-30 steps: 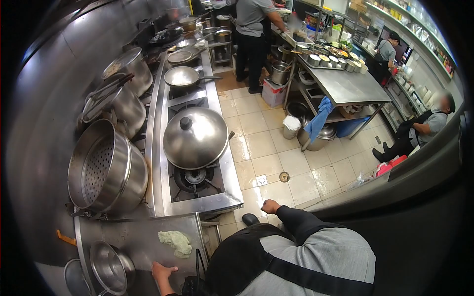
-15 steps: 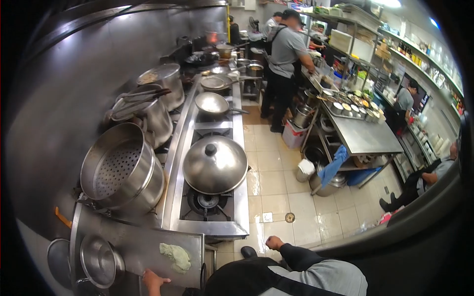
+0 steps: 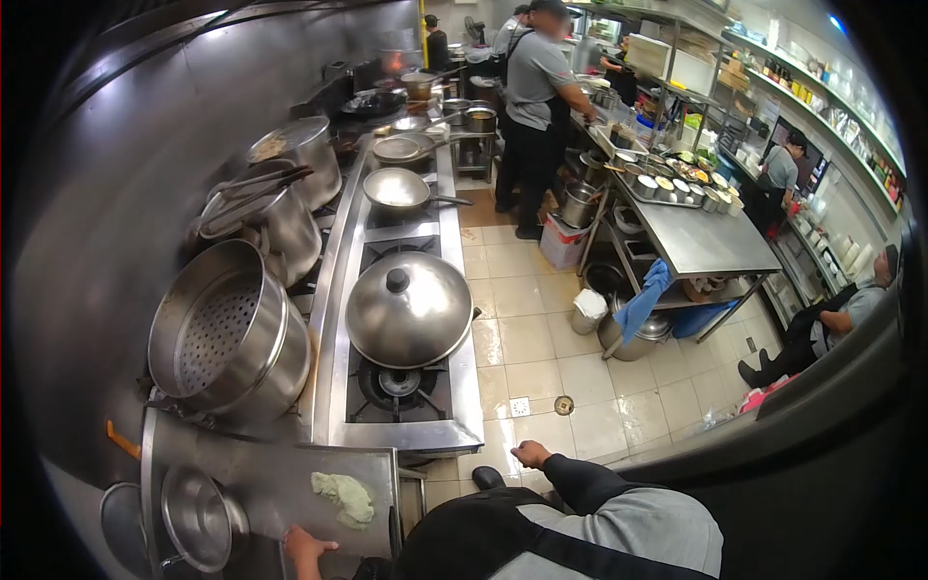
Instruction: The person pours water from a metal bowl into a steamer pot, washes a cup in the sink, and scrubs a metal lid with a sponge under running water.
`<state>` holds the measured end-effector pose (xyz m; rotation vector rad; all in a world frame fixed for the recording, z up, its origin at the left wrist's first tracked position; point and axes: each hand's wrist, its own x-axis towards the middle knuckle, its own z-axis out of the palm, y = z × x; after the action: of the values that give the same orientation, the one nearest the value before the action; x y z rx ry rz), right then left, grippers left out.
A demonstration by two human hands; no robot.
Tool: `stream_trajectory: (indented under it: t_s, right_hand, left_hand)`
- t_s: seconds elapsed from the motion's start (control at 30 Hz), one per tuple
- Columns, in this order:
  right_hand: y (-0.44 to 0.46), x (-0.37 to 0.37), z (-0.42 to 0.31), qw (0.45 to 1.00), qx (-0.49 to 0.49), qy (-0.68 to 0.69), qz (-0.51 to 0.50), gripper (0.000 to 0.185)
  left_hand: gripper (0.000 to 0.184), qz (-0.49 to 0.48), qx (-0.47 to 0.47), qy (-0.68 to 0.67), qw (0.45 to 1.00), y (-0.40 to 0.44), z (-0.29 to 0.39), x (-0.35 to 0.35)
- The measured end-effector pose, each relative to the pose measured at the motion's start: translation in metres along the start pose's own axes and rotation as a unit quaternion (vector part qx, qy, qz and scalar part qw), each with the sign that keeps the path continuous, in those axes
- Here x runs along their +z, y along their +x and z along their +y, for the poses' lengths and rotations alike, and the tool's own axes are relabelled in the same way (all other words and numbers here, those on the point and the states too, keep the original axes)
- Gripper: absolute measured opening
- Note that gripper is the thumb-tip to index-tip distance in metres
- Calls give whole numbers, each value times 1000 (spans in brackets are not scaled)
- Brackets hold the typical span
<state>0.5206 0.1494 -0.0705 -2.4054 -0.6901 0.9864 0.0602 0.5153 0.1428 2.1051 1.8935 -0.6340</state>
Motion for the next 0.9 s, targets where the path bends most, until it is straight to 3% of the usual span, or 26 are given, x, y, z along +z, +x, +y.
stream_trajectory:
  t_s: [0.2, 0.3, 0.37, 0.5, 0.63, 0.9]
  right_hand:
    - [2, -1, -3, 998, 40, 26, -51, 48]
    - [1, 0, -2, 998, 33, 2, -47, 47]
    - [-5, -1, -4, 999, -1, -20, -40, 56]
    - [-7, -9, -9, 995, -31, -71, -56, 42]
    - [-1, 0, -6, 999, 3, -43, -9, 39]
    - [4, 1, -2, 998, 5, -42, -49, 34]
  left_hand:
    - [106, 0, 10, 10, 1000, 5, -1, 3]
    - [102, -5, 0, 16, 1000, 3, 1, 0]
    - [101, -4, -3, 22, 1000, 2, 2, 0]
    - [103, -1, -8, 29, 1000, 2, 3, 0]
    - [106, -6, -12, 29, 1000, 8, -1, 5]
    - [102, 30, 19, 51, 998, 15, -9, 15]
